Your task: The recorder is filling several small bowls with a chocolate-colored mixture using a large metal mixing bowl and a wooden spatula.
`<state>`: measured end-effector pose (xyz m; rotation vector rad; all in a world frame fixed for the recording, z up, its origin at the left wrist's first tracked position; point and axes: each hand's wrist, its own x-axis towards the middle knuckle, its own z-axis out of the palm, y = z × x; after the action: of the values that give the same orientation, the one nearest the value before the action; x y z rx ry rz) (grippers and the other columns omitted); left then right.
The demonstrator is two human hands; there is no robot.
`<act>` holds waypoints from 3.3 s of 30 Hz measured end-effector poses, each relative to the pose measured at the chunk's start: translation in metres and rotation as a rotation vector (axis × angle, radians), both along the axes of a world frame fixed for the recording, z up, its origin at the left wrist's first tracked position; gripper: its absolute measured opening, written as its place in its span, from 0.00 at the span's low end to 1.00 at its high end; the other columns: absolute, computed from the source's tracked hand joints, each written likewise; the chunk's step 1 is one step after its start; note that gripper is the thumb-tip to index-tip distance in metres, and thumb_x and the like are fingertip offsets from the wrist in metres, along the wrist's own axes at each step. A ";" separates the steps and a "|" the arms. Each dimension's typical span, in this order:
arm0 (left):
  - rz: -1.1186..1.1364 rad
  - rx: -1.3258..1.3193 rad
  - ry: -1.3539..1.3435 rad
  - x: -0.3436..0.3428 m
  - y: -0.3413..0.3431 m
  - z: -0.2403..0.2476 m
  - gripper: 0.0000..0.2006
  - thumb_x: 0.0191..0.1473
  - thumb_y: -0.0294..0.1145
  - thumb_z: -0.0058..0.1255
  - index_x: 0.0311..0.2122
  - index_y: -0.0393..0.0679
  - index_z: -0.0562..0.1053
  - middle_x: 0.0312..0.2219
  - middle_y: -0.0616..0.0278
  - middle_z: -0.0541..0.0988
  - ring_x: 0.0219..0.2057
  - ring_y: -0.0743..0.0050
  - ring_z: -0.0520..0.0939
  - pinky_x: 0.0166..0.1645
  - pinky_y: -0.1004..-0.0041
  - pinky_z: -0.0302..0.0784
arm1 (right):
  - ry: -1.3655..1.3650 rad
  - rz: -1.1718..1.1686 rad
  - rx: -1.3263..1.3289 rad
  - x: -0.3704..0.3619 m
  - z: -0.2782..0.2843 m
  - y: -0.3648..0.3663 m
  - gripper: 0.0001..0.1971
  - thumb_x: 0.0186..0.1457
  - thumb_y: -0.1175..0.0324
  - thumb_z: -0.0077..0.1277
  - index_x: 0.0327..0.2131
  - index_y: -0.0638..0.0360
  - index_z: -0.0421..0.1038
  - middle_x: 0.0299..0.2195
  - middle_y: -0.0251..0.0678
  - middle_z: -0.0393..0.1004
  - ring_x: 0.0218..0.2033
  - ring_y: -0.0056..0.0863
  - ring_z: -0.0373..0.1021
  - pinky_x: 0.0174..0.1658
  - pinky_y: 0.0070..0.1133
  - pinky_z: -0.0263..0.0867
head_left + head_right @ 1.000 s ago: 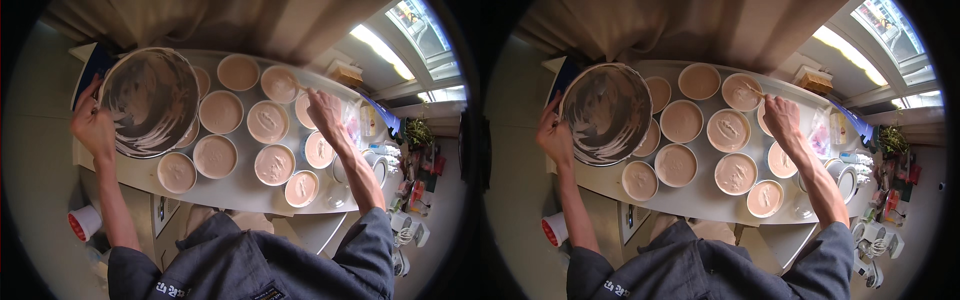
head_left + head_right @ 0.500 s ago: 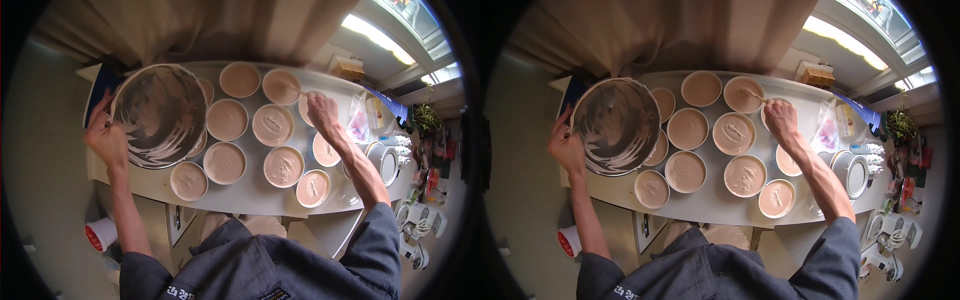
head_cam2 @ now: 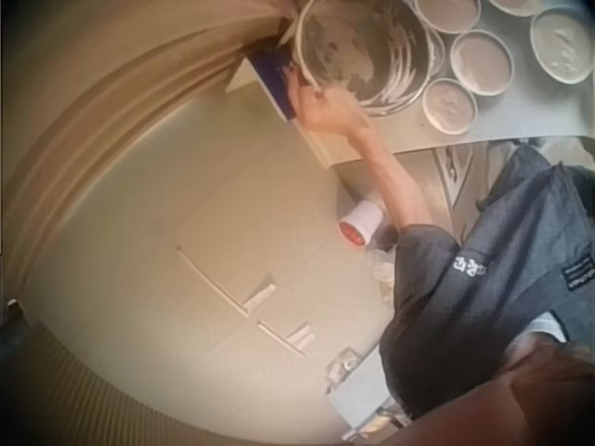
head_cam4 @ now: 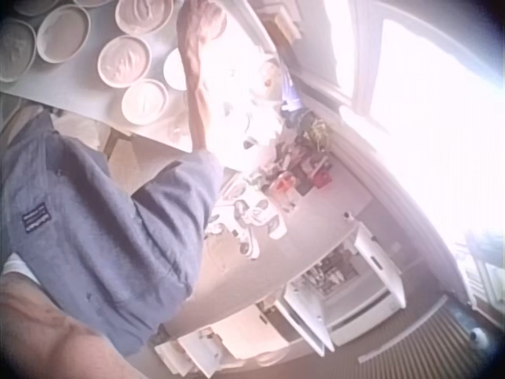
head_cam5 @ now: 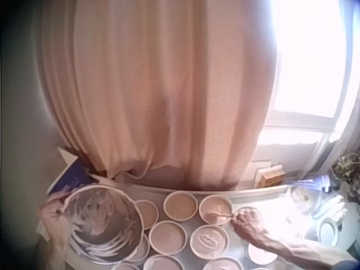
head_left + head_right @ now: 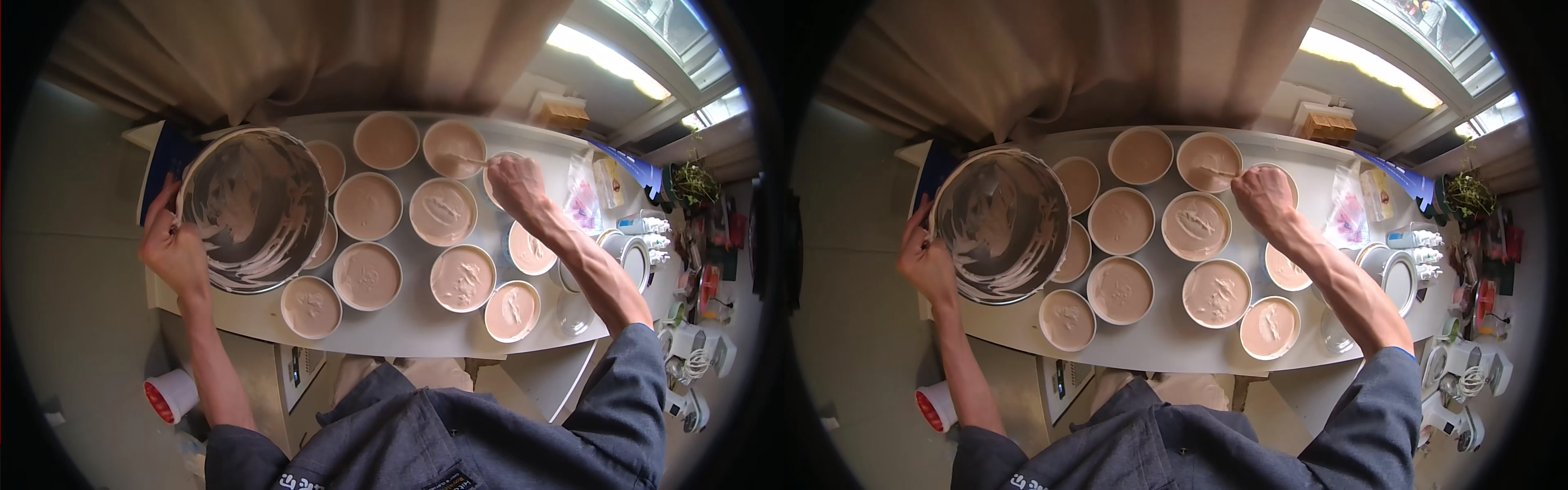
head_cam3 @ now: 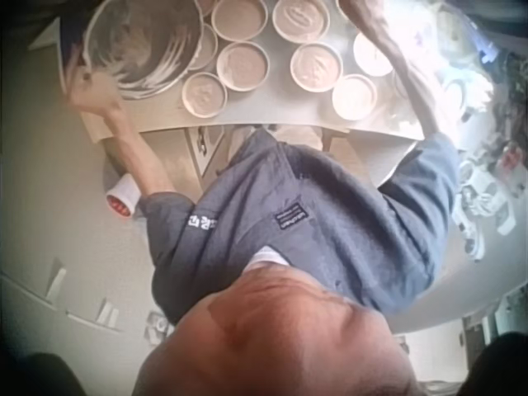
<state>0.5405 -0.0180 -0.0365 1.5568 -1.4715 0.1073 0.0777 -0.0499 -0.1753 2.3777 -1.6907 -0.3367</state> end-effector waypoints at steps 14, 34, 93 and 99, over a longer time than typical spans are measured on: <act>0.017 0.018 -0.020 0.013 0.008 -0.007 0.17 0.42 0.08 0.41 0.35 0.27 0.81 0.45 0.51 0.84 0.50 0.61 0.83 0.53 0.72 0.75 | -0.095 -0.027 -0.072 -0.003 -0.014 -0.004 0.07 0.56 0.71 0.49 0.31 0.60 0.76 0.26 0.45 0.79 0.29 0.38 0.79 0.30 0.32 0.74; 0.121 -0.021 -0.057 0.048 0.054 -0.002 0.18 0.42 0.11 0.39 0.34 0.29 0.81 0.46 0.53 0.84 0.48 0.68 0.83 0.55 0.75 0.72 | -0.003 -0.188 0.053 -0.004 0.044 -0.003 0.11 0.49 0.72 0.53 0.38 0.57 0.78 0.30 0.49 0.79 0.35 0.45 0.78 0.36 0.38 0.72; 0.240 0.048 0.223 0.249 0.231 -0.064 0.13 0.37 0.12 0.40 0.27 0.27 0.77 0.33 0.48 0.85 0.29 0.63 0.84 0.37 0.73 0.76 | -0.706 0.447 0.054 0.399 0.053 0.229 0.20 0.53 0.73 0.53 0.52 0.59 0.72 0.28 0.42 0.76 0.27 0.39 0.77 0.27 0.33 0.73; 0.204 0.086 0.379 0.303 0.247 -0.104 0.10 0.37 0.10 0.39 0.25 0.26 0.74 0.33 0.48 0.85 0.31 0.68 0.83 0.37 0.77 0.74 | -0.381 0.471 0.107 0.507 0.050 0.229 0.22 0.55 0.73 0.49 0.53 0.74 0.63 0.30 0.50 0.76 0.31 0.43 0.79 0.28 0.32 0.75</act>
<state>0.8434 0.2288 -0.1403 1.6860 -1.0321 -0.1289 0.5842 0.1788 -0.1252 2.9618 -1.1889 0.1145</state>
